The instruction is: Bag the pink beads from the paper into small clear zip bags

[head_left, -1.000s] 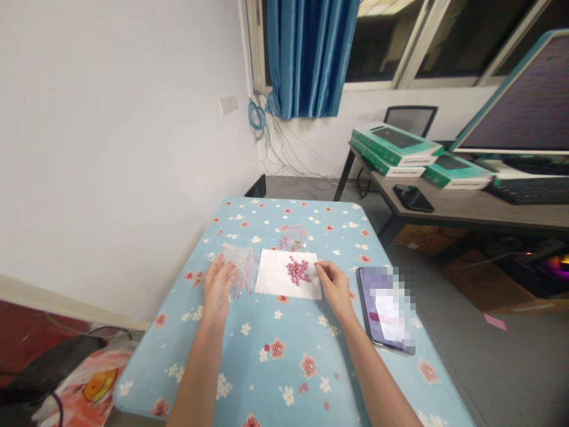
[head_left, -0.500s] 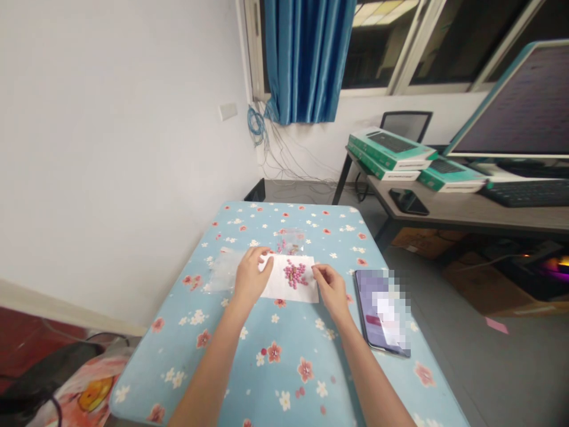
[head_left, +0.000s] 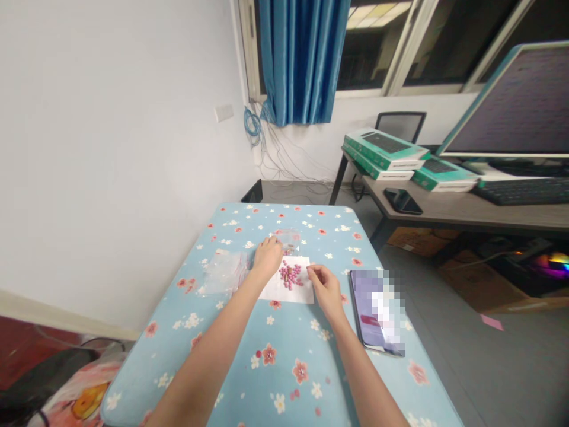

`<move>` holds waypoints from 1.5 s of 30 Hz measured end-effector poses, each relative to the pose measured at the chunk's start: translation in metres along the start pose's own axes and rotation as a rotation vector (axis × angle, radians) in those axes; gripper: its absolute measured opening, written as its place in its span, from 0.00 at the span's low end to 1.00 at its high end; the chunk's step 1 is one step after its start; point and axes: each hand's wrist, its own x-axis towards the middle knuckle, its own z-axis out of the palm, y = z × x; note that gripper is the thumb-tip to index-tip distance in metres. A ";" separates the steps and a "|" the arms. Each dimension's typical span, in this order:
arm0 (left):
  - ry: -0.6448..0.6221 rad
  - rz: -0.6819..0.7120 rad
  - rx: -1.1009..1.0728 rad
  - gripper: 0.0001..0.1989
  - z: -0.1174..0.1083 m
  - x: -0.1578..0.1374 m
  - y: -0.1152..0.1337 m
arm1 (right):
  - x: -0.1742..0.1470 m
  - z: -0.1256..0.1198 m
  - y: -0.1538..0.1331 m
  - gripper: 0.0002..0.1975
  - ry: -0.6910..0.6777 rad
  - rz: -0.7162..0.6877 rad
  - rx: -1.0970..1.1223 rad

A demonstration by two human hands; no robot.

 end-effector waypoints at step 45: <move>0.363 -0.375 -1.201 0.19 -0.001 -0.084 0.037 | -0.006 0.005 -0.016 0.14 -0.043 -0.021 -0.003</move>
